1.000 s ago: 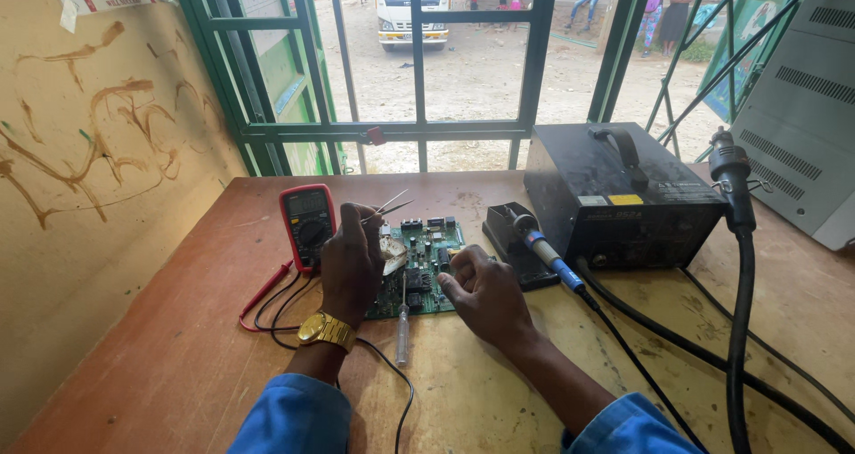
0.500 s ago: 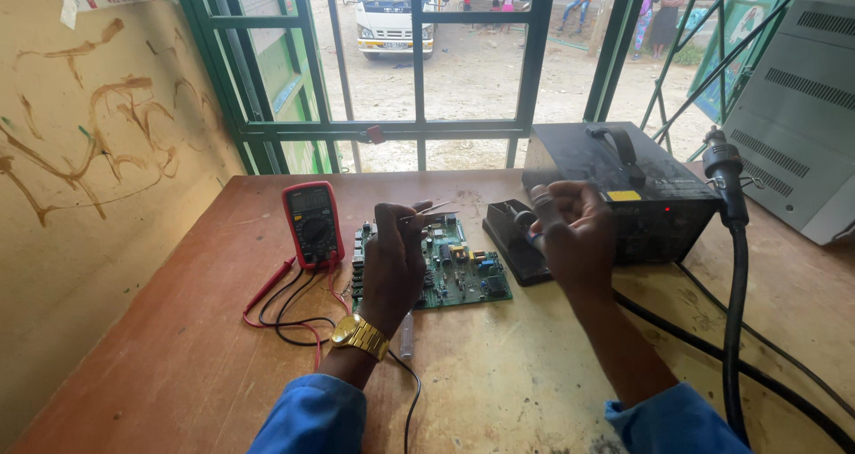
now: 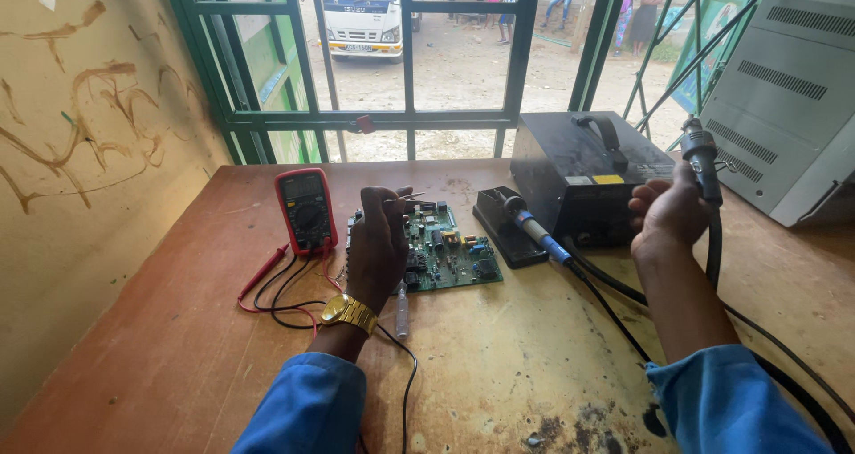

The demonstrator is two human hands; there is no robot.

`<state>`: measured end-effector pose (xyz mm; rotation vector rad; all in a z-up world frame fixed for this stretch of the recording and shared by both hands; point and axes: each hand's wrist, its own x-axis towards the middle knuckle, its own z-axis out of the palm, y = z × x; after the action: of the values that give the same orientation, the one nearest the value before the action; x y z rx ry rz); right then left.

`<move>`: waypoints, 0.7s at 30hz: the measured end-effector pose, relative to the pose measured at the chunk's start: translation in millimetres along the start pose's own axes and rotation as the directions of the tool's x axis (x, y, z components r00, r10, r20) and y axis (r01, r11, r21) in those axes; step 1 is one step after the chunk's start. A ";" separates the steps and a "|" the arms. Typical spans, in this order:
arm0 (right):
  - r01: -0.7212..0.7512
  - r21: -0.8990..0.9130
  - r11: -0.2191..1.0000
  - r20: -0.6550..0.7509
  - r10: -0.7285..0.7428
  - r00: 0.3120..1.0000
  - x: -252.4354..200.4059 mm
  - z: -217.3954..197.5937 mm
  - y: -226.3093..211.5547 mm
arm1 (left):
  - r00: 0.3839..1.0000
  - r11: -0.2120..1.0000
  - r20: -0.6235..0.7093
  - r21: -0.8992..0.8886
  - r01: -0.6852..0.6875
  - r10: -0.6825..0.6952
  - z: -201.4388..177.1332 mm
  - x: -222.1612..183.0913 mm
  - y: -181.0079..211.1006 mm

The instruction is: The person uses a hot air rework station to heat and remove a component from a green circuit board, then uses a screwdriver to scrape away residue. The person then uses the hot air tool again on a different section of the board.

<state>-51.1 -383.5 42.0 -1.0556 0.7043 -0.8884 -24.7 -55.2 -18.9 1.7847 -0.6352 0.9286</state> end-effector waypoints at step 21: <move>-0.162 0.588 0.793 -0.034 0.224 0.974 73.2 -18.6 39.5 | 0.999 1.000 0.035 -0.007 -0.007 0.008 2.1 -0.9 -3.0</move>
<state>-21.2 -446.7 -6.7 -0.3787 0.5554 -0.9017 -22.3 -56.0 -21.6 1.7964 -0.6668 0.9009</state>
